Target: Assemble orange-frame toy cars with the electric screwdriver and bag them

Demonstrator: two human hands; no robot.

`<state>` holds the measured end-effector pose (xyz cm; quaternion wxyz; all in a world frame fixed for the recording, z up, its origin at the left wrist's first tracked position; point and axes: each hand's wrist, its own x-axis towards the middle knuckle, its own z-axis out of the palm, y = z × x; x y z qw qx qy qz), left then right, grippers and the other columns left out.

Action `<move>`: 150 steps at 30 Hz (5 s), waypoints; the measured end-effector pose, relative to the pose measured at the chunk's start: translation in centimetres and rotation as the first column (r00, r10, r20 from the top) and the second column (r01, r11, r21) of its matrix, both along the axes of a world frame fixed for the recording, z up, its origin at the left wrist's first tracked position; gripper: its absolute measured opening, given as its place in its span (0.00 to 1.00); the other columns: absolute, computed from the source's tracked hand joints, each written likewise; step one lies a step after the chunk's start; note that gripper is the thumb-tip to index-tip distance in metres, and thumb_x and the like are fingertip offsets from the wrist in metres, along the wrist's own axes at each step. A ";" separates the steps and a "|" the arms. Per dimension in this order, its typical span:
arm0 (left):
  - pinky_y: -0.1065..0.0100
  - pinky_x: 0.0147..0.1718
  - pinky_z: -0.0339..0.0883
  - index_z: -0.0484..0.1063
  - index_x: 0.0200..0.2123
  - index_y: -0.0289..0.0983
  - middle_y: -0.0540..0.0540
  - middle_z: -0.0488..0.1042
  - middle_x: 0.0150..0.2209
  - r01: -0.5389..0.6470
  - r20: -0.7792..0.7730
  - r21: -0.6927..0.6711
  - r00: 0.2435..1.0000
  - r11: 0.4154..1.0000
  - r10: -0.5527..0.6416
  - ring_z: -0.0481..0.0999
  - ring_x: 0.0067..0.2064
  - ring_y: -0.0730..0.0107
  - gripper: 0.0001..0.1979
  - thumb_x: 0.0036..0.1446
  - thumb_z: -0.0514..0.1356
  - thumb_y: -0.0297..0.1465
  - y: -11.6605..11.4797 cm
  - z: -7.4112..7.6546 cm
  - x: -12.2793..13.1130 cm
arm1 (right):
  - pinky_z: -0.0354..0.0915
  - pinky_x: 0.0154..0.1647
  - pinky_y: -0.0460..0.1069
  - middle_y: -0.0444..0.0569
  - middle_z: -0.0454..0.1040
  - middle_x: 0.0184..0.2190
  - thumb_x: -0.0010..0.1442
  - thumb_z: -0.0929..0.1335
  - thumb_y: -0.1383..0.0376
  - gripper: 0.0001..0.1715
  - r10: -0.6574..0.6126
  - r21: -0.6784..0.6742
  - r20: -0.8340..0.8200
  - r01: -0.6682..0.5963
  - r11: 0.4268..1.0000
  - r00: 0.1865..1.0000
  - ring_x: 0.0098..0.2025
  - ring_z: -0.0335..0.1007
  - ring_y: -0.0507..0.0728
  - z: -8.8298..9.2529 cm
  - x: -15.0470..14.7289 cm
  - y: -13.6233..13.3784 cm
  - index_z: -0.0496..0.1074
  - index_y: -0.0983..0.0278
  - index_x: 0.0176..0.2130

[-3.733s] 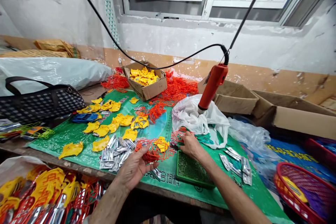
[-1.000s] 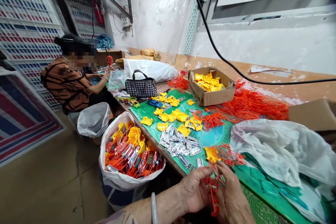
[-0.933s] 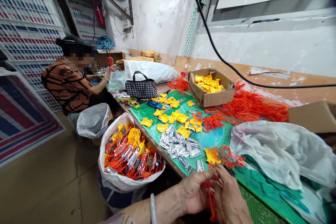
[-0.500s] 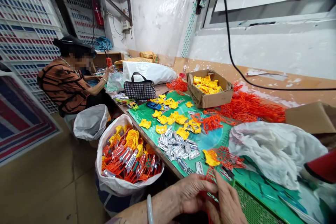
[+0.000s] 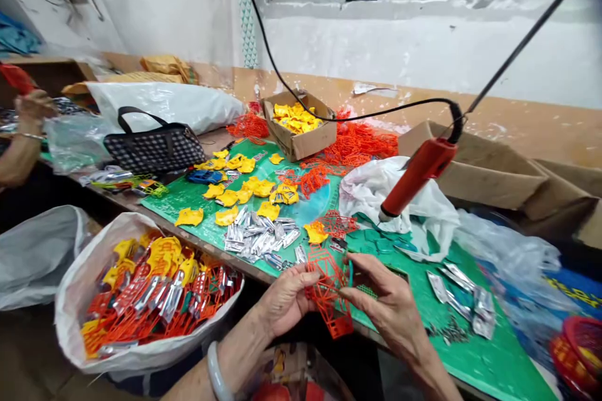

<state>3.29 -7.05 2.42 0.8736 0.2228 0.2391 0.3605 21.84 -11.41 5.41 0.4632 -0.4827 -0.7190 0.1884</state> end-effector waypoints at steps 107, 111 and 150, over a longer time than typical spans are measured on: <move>0.68 0.30 0.74 0.77 0.39 0.35 0.45 0.81 0.36 -0.309 -0.218 -0.015 0.929 0.951 0.299 0.77 0.33 0.67 0.12 0.52 0.67 0.34 -2.1 -0.3 3.1 | 0.68 0.48 0.60 0.55 0.73 0.45 0.55 0.73 0.67 0.21 -0.350 0.111 0.065 0.342 0.933 0.934 0.48 0.67 0.61 -2.9 -2.7 -1.9 0.67 0.63 0.48; 0.68 0.28 0.74 0.77 0.40 0.35 0.46 0.81 0.36 -0.304 -0.235 -0.013 0.927 0.953 0.292 0.77 0.32 0.67 0.13 0.52 0.67 0.34 -2.3 -0.2 3.2 | 0.68 0.48 0.60 0.55 0.73 0.45 0.54 0.73 0.67 0.21 -0.351 0.102 0.073 0.343 0.934 0.933 0.49 0.67 0.62 -2.8 -2.3 -2.1 0.68 0.63 0.47; 0.69 0.43 0.66 0.76 0.38 0.37 0.50 0.77 0.35 -0.191 -0.300 0.217 0.920 0.957 0.252 0.74 0.38 0.68 0.10 0.50 0.65 0.25 -2.3 -1.0 2.6 | 0.71 0.42 0.55 0.53 0.75 0.40 0.56 0.67 0.72 0.15 -0.326 -0.007 0.122 0.329 0.944 0.938 0.43 0.71 0.60 -3.9 -4.6 -2.0 0.69 0.63 0.45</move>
